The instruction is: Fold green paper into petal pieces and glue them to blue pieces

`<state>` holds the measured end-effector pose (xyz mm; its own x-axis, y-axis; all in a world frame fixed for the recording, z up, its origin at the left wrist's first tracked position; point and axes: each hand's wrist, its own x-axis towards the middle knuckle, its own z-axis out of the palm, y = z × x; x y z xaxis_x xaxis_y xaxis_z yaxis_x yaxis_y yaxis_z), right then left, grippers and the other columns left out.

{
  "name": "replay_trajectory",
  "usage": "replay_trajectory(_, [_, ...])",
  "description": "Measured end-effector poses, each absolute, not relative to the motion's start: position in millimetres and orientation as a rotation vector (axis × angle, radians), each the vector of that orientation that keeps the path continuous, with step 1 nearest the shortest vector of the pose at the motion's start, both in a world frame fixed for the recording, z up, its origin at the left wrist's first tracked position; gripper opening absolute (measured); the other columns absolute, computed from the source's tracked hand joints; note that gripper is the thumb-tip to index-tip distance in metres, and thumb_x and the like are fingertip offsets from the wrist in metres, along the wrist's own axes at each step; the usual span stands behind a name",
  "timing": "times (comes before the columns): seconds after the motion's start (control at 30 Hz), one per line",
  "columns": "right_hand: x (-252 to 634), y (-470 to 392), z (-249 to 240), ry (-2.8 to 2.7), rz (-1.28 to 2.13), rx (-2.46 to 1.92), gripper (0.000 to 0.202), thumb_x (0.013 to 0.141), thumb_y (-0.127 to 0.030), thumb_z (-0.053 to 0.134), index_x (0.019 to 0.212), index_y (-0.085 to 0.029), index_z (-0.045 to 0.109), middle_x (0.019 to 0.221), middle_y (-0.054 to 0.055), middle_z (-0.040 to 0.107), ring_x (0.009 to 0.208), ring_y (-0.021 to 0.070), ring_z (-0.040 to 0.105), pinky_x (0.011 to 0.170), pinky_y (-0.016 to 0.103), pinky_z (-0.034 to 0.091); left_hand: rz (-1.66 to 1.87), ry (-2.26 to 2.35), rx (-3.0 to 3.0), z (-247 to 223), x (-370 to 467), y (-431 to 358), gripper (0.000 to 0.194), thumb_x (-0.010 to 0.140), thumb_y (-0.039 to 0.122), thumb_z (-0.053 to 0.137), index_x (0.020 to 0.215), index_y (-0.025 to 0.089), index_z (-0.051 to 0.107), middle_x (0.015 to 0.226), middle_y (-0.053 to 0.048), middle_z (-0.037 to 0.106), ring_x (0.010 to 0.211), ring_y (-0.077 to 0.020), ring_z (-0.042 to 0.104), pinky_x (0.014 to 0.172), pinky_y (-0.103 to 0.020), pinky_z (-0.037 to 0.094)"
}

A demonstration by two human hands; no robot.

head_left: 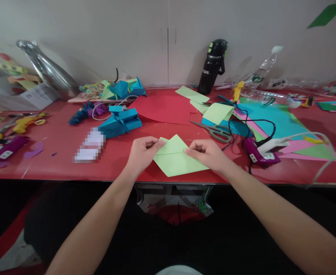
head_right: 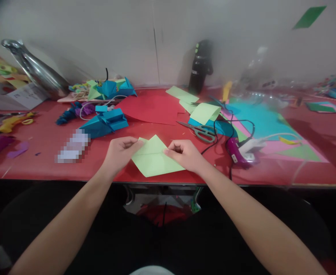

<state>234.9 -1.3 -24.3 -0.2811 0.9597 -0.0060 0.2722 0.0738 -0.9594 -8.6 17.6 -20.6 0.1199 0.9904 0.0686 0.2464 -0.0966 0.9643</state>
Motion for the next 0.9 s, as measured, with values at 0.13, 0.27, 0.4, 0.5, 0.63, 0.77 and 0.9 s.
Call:
replay_trajectory(0.13, [236, 4, -28, -1.622, 1.295, -1.367, 0.042, 0.079, -0.057, 0.072, 0.069, -0.018, 0.061, 0.058, -0.004, 0.048, 0.051, 0.0094, 0.037, 0.05, 0.026, 0.024, 1.002, 1.377, 1.73, -32, -4, 22, 0.036, 0.089, 0.052, 0.064, 0.077, 0.017, 0.066, 0.07, -0.002, 0.066, 0.064, -0.0155, 0.059, 0.057, -0.025, 0.041])
replay_trajectory(0.27, [239, 6, -27, -1.571, 1.321, -1.439, 0.041, 0.076, -0.056, 0.075, 0.068, -0.017, 0.062, 0.056, -0.004, 0.049, 0.05, 0.0089, 0.035, 0.049, 0.026, 0.021, 0.905, 1.495, 1.943, -34, 1, 20, 0.036, 0.096, 0.048, 0.054, 0.073, 0.02, 0.055, 0.062, 0.003, 0.053, 0.057, -0.0126, 0.047, 0.055, -0.025, 0.032])
replay_trajectory(0.4, [241, 6, -22, -1.514, 1.348, -1.4, 0.042, 0.074, -0.057, 0.077, 0.068, -0.018, 0.062, 0.06, -0.001, 0.054, 0.053, 0.0104, 0.041, 0.049, 0.026, 0.026, 0.933, 1.433, 1.914, -31, 2, 18, 0.033, 0.097, 0.046, 0.052, 0.077, 0.02, 0.05, 0.065, 0.003, 0.052, 0.059, -0.0127, 0.048, 0.055, -0.025, 0.033])
replay_trajectory(0.5, [242, 5, -20, -1.504, 1.353, -1.334, 0.042, 0.074, -0.056, 0.077, 0.067, -0.018, 0.06, 0.06, -0.002, 0.054, 0.054, 0.0106, 0.043, 0.05, 0.026, 0.028, 1.018, 1.347, 1.843, -30, 1, 18, 0.032, 0.096, 0.045, 0.054, 0.076, 0.02, 0.05, 0.066, 0.003, 0.051, 0.062, -0.0125, 0.049, 0.056, -0.024, 0.035])
replay_trajectory(0.63, [245, 4, -19, -1.536, 1.293, -1.275, 0.041, 0.077, -0.055, 0.076, 0.067, -0.019, 0.058, 0.059, -0.004, 0.048, 0.053, 0.0091, 0.038, 0.049, 0.026, 0.025, 1.019, 1.178, 1.668, -26, -2, 18, 0.031, 0.093, 0.048, 0.06, 0.083, 0.019, 0.059, 0.076, -0.001, 0.063, 0.068, -0.0138, 0.058, 0.061, -0.024, 0.045])
replay_trajectory(0.77, [246, 3, -17, -1.525, 1.256, -1.278, 0.044, 0.076, -0.057, 0.076, 0.067, -0.019, 0.057, 0.06, -0.004, 0.048, 0.053, 0.0095, 0.038, 0.049, 0.026, 0.026, 0.842, 1.037, 1.457, -19, -6, 16, 0.038, 0.083, 0.051, 0.073, 0.099, 0.018, 0.068, 0.088, -0.007, 0.074, 0.076, -0.0199, 0.069, 0.065, -0.03, 0.056])
replay_trajectory(0.9, [245, 3, -14, -1.552, 1.273, -1.27, 0.044, 0.077, -0.058, 0.075, 0.067, -0.019, 0.057, 0.06, -0.004, 0.048, 0.053, 0.0097, 0.039, 0.05, 0.026, 0.027, 0.863, 1.076, 1.467, -13, -9, 15, 0.036, 0.079, 0.05, 0.078, 0.088, 0.016, 0.072, 0.086, -0.008, 0.076, 0.08, -0.0221, 0.072, 0.074, -0.033, 0.059])
